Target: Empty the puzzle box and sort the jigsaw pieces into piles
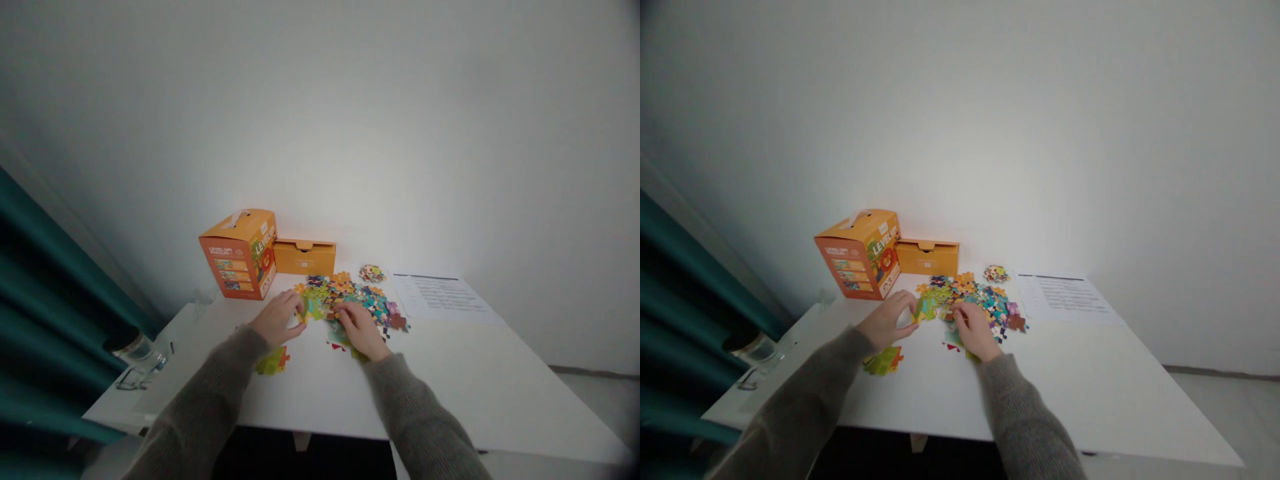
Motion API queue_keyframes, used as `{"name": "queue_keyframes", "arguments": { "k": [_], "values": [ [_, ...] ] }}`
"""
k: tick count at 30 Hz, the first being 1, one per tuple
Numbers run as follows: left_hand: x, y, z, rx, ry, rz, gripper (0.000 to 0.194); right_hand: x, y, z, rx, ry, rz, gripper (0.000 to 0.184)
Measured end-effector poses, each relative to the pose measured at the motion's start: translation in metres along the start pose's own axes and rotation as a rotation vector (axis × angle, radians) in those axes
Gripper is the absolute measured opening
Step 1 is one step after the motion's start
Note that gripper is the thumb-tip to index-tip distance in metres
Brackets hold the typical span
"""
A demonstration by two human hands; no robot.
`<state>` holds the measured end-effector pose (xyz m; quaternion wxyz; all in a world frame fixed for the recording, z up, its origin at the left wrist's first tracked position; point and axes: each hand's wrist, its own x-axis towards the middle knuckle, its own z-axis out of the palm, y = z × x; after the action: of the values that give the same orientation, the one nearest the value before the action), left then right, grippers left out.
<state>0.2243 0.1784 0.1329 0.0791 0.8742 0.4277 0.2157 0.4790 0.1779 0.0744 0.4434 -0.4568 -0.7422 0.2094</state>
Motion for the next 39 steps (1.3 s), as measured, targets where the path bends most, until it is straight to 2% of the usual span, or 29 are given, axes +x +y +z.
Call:
{"name": "queue_keyframes", "arguments": {
  "k": [2, 4, 8, 10, 12, 14, 17, 20, 25, 29, 33, 36, 39],
  "values": [
    [0.004, 0.009, 0.013, -0.152, 0.057, 0.103, 0.011, -0.002, -0.003, 0.005, 0.155, -0.043, 0.067, 0.032],
    [0.009, 0.018, 0.033, -0.249, 0.136, 0.113, 0.012, -0.004, -0.005, 0.01, 0.271, -0.037, 0.13, 0.036],
    [0.015, 0.031, 0.075, -0.441, 0.334, 0.005, 0.021, -0.003, -0.006, 0.011, 0.304, 0.021, 0.183, 0.031],
    [0.017, 0.035, 0.088, -0.648, 0.409, -0.082, 0.035, -0.002, -0.006, 0.009, 0.326, 0.053, 0.22, 0.03],
    [0.019, 0.037, 0.094, -0.891, 0.422, -0.165, 0.044, -0.001, -0.009, 0.006, 0.405, 0.04, 0.267, 0.031],
    [0.02, 0.036, 0.094, -1.061, 0.352, -0.227, 0.041, -0.001, -0.013, 0.004, 0.47, -0.027, 0.294, 0.034],
    [0.02, 0.034, 0.092, -1.112, 0.237, -0.295, 0.039, -0.002, -0.018, 0.006, 0.479, -0.069, 0.284, 0.039],
    [0.019, 0.031, 0.09, -1.097, 0.21, -0.315, 0.044, -0.002, -0.017, 0.01, 0.565, 0.069, 0.312, 0.042],
    [0.018, 0.029, 0.087, -1.135, 0.273, -0.354, 0.042, 0.002, -0.002, 0.004, 0.719, 0.31, 0.342, 0.04],
    [0.019, 0.028, 0.087, -1.141, 0.275, -0.392, 0.041, 0.004, 0.006, -0.002, 0.547, 0.343, 0.328, 0.036],
    [0.015, 0.026, 0.084, -1.087, 0.286, -0.407, 0.042, 0.002, 0.006, -0.001, 0.267, 0.245, 0.258, 0.029],
    [0.003, 0.016, 0.066, -0.961, 0.323, -0.42, 0.043, 0.001, 0.004, 0.001, 0.107, 0.15, 0.16, 0.024],
    [-0.021, -0.012, 0.035, -0.841, 0.437, -0.478, 0.042, 0.0, 0.004, 0.002, 0.027, 0.112, 0.13, 0.024]
  ]
}}
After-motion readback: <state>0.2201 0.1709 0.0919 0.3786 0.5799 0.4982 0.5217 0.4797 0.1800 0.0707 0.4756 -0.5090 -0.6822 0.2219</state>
